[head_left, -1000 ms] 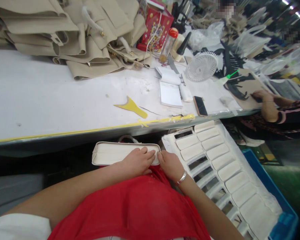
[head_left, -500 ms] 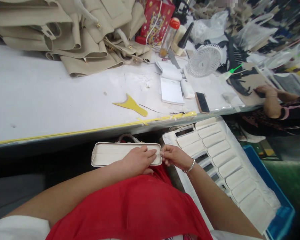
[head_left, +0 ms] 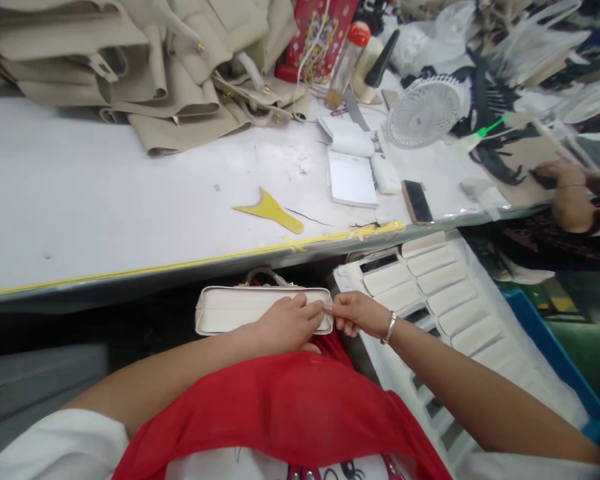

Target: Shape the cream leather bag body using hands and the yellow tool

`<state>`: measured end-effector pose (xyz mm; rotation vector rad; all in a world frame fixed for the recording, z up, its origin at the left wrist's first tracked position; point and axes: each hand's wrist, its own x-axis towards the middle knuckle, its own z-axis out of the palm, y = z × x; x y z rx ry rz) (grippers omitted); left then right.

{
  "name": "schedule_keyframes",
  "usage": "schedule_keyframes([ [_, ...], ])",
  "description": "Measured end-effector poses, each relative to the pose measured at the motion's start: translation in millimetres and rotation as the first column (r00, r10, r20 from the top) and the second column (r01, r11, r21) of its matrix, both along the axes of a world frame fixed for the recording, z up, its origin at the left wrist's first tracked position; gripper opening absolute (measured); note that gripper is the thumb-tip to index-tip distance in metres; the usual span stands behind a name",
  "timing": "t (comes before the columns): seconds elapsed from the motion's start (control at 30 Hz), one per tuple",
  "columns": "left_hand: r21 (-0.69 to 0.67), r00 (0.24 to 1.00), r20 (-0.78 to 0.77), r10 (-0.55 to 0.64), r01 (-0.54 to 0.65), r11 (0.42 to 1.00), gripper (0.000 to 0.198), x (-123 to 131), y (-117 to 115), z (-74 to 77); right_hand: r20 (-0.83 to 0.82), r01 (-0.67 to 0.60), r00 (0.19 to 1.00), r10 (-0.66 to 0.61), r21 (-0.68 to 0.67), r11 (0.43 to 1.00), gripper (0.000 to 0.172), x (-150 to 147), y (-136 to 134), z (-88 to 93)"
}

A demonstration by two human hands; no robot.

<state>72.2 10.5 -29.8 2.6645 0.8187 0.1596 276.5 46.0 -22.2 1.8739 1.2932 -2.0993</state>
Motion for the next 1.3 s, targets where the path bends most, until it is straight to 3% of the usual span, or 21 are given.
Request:
schedule_keyframes([
  [0.13, -0.041, 0.978, 0.198, 0.058, -0.051, 0.998, 0.062, -23.0, -13.9, 17.7, 0.037, -0.048, 0.998, 0.047, 0.014, 0.999, 0.045, -3.7, -1.0, 9.0],
  [0.2, -0.128, 0.891, 0.363, 0.273, -0.243, 0.962, 0.055, -54.1, -23.7, 24.6, 0.046, -0.091, 0.995, 0.09, 0.009, 0.996, 0.045, -4.1, 0.2, 9.8],
  [0.23, -0.195, 0.793, 0.416, 0.444, -0.399, 0.896, 0.047, -73.6, -28.8, 25.4, 0.052, -0.113, 0.992, 0.113, 0.009, 0.994, 0.045, -4.2, 1.0, 10.0],
  [0.27, -0.281, 0.652, 0.436, 0.62, -0.556, 0.782, 0.039, -94.6, -33.5, 23.9, 0.055, -0.132, 0.99, 0.131, 0.006, 0.991, 0.044, -4.2, 1.7, 10.2],
  [0.3, -0.373, 0.478, 0.401, 0.782, -0.694, 0.616, 0.033, -115.7, -37.5, 20.0, 0.054, -0.144, 0.988, 0.144, 0.001, 0.99, 0.043, -4.4, 2.4, 10.6],
  [0.33, -0.469, 0.327, 0.334, 0.884, -0.756, 0.457, 0.03, -135.6, -40.5, 13.9, 0.048, -0.15, 0.987, 0.15, -0.01, 0.989, 0.042, -4.6, 3.1, 11.2],
  [0.37, -0.588, 0.26, 0.245, 0.934, -0.726, 0.356, 0.029, -153.0, -42.4, 6.3, 0.043, -0.154, 0.987, 0.155, -0.024, 0.988, 0.041, -5.0, 4.0, 12.0],
  [0.43, -0.812, 0.275, 0.082, 0.958, -0.539, 0.224, 0.031, -177.0, -43.5, -10.2, 0.042, -0.161, 0.986, 0.164, -0.051, 0.986, 0.04, -6.5, 6.3, 13.7],
  [0.53, -0.954, 0.361, 0.014, 0.932, -0.274, 0.12, 0.036, -185.6, -41.9, -27.0, 0.064, -0.169, 0.983, 0.173, -0.065, 0.983, 0.042, -9.1, 10.5, 15.5],
  [0.63, -0.979, 0.394, -0.024, 0.919, -0.195, 0.058, 0.039, -178.6, -40.6, -27.8, 0.084, -0.175, 0.979, 0.183, -0.097, 0.98, 0.044, -9.0, 14.4, 14.2],
  [0.73, -0.972, 0.437, -0.099, 0.894, -0.233, 0.007, 0.038, -174.3, -37.5, -22.6, 0.068, -0.158, 0.983, 0.168, -0.123, 0.98, 0.044, -5.7, 17.4, 8.8],
  [0.83, -0.951, 0.459, -0.125, 0.879, -0.307, 0.025, 0.04, -172.6, -33.0, -19.6, 0.049, -0.105, 0.993, 0.109, -0.08, 0.991, 0.044, -2.2, 15.2, 3.8],
  [0.93, -0.91, 0.502, -0.115, 0.857, -0.399, 0.112, 0.041, -173.9, -29.3, -16.4, 0.052, -0.042, 0.998, 0.041, 0.019, 0.999, 0.044, 0.0, 5.6, 1.7],
  [1.0, -0.824, 0.571, -0.105, 0.814, -0.509, 0.25, 0.042, -176.7, -24.3, -11.9, 0.055, -0.041, 0.998, 0.035, 0.11, 0.993, 0.045, 1.8, -1.3, 0.1],
  [1.1, -0.587, 0.678, -0.076, 0.732, -0.623, 0.517, 0.04, -170.5, -11.0, -1.0, 0.08, -0.105, 0.993, 0.083, 0.325, 0.94, 0.04, 5.7, -5.1, -3.1],
  [1.17, -0.451, 0.742, -0.001, 0.67, -0.599, 0.662, 0.046, -150.3, 0.4, 7.2, 0.119, -0.147, 0.988, 0.097, 0.553, 0.82, 0.035, 6.8, -2.7, -4.0],
  [1.23, -0.355, 0.82, 0.086, 0.566, -0.506, 0.786, 0.047, -118.1, 12.7, 14.3, 0.136, -0.176, 0.984, 0.112, 0.749, 0.638, 0.036, 4.3, 2.0, -3.4],
  [1.3, -0.333, 0.894, 0.102, 0.437, -0.383, 0.862, 0.042, -82.8, 25.2, 18.6, 0.163, -0.24, 0.967, 0.198, 0.85, 0.47, 0.033, -1.6, 6.9, -1.7],
])
